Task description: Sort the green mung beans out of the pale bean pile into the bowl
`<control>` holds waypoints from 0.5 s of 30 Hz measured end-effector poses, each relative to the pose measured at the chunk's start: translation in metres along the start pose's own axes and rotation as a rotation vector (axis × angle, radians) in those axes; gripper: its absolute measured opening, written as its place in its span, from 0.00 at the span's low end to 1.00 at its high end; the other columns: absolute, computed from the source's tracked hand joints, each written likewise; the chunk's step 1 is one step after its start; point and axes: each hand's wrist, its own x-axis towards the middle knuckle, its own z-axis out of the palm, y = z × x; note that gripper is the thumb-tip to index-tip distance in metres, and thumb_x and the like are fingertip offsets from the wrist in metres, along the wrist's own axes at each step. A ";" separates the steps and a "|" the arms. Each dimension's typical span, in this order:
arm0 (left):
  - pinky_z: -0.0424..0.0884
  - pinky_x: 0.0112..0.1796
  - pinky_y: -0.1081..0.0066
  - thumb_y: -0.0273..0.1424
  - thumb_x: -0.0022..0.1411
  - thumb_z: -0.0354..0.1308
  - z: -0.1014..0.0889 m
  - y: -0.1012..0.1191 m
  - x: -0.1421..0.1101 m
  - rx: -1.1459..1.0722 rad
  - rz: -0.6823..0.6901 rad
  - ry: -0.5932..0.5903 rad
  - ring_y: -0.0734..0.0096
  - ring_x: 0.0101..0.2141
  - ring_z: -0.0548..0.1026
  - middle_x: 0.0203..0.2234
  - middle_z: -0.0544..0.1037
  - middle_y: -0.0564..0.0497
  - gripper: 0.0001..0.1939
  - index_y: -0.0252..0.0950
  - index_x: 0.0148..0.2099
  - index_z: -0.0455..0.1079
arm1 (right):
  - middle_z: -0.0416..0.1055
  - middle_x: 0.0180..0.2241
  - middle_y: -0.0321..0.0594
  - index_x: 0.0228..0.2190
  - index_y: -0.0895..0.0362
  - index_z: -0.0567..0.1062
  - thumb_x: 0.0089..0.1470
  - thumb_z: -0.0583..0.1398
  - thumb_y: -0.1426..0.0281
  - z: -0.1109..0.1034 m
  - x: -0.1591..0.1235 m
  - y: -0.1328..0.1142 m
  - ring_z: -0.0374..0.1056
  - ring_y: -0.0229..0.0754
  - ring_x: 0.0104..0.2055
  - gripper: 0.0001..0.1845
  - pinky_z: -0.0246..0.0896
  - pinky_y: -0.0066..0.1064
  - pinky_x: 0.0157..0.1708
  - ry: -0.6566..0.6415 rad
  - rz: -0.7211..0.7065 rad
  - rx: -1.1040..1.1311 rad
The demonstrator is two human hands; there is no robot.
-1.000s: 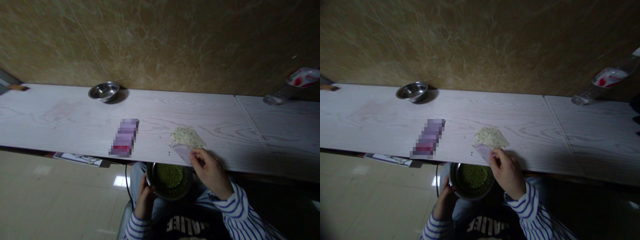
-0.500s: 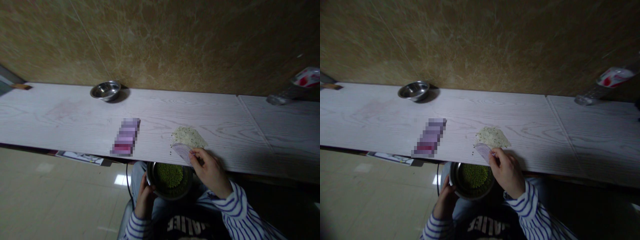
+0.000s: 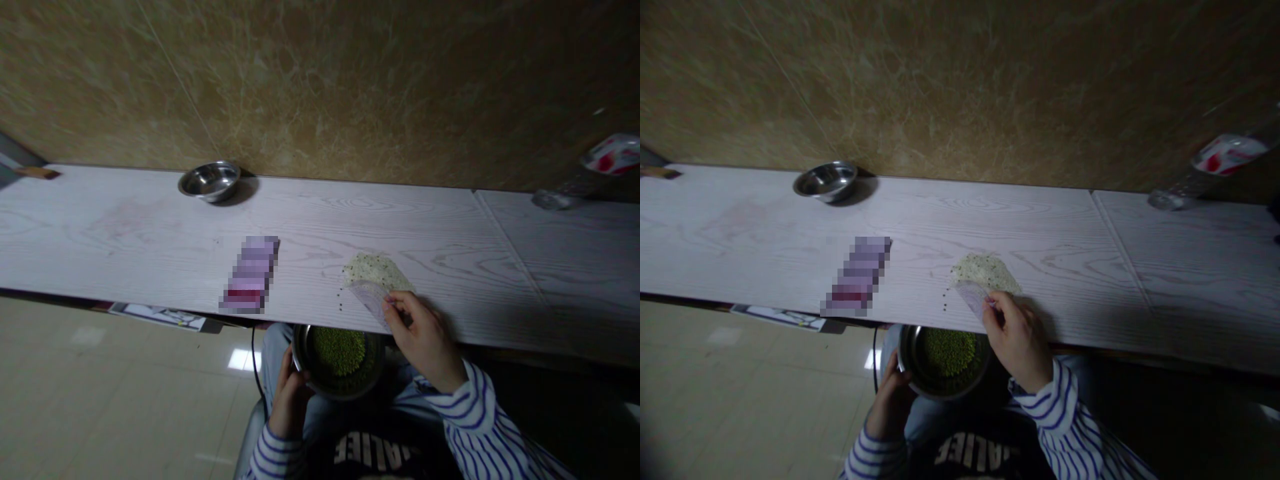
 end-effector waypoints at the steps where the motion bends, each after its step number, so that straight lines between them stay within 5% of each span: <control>1: 0.73 0.29 0.64 0.35 0.46 0.66 0.000 0.000 0.000 -0.002 -0.002 -0.001 0.50 0.40 0.76 0.45 0.82 0.49 0.29 0.46 0.54 0.76 | 0.80 0.26 0.39 0.34 0.53 0.74 0.60 0.56 0.65 0.000 0.000 -0.001 0.75 0.43 0.26 0.08 0.65 0.30 0.25 -0.006 -0.001 0.003; 15: 0.73 0.30 0.64 0.33 0.46 0.67 -0.005 0.007 0.000 -0.036 -0.018 -0.047 0.51 0.40 0.77 0.46 0.81 0.48 0.31 0.46 0.56 0.75 | 0.81 0.28 0.41 0.36 0.54 0.76 0.62 0.56 0.67 0.006 0.002 -0.006 0.77 0.44 0.28 0.09 0.67 0.31 0.28 -0.028 -0.115 -0.008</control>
